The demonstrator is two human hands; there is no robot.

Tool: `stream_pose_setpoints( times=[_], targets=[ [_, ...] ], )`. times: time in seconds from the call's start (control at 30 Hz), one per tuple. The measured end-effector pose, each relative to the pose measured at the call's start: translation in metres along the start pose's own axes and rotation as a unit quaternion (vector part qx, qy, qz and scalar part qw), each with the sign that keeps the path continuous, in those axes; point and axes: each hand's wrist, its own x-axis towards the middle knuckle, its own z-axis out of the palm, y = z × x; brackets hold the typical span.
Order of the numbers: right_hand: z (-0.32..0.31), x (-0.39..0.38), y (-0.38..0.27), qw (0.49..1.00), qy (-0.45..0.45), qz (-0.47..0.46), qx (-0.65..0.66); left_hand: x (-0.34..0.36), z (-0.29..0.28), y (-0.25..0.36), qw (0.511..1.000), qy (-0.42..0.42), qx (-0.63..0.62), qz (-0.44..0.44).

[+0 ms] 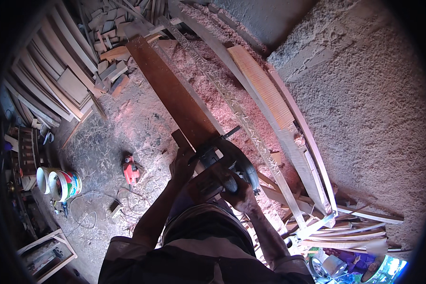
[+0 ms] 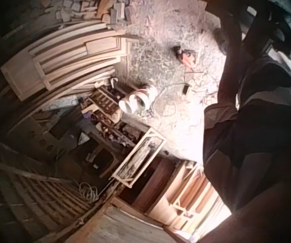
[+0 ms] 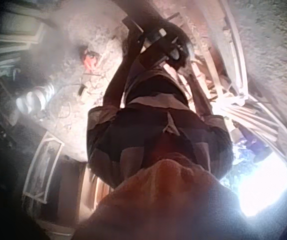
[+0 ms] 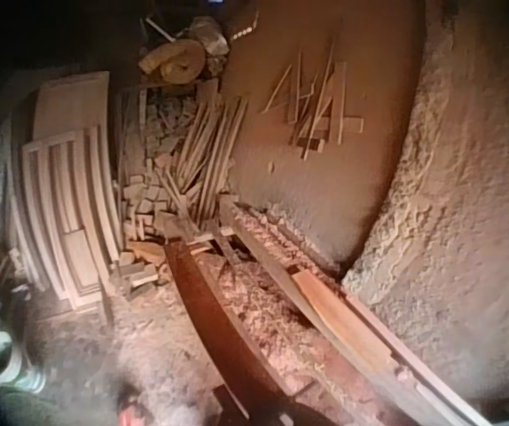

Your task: The person uses a circular saw to cut a long wooden plank on a workbench. They position the plank, guide the saw along the cut line, and remove the cut piece. The workspace is cluttered with wood scraps and tools.

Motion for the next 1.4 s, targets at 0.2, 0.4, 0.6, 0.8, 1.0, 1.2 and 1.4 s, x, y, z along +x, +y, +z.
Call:
stream_pose_setpoints(
  times=[0.2, 0.4, 0.6, 0.8, 1.0, 1.2, 1.4],
  targets=[
    [0.004, 0.009, 0.010, 0.998, 0.028, -0.050, -0.006, 0.008, 0.001, -0.002, 0.999, -0.001, 0.037, -0.007],
    [-0.011, 0.020, 0.010, 1.000, -0.014, -0.003, 0.020, 0.004, 0.010, 0.001, 0.999, 0.021, 0.025, -0.023],
    [-0.007, 0.015, 0.008, 0.998, 0.004, -0.069, -0.013, 0.011, 0.003, 0.005, 0.999, -0.003, 0.032, -0.042],
    [-0.004, 0.017, 0.011, 0.996, 0.019, -0.085, -0.037, 0.015, 0.001, 0.009, 0.998, -0.015, 0.037, -0.044],
    [-0.009, 0.020, 0.013, 1.000, 0.024, -0.009, -0.006, 0.010, 0.003, 0.005, 0.999, 0.002, 0.047, 0.001],
    [-0.007, 0.027, 0.013, 0.999, 0.022, -0.028, 0.032, 0.010, 0.001, 0.004, 0.998, -0.026, 0.046, -0.022],
    [-0.011, 0.031, 0.010, 0.998, 0.021, -0.063, -0.018, 0.011, 0.007, 0.001, 0.999, 0.018, 0.046, 0.006]
  ],
)
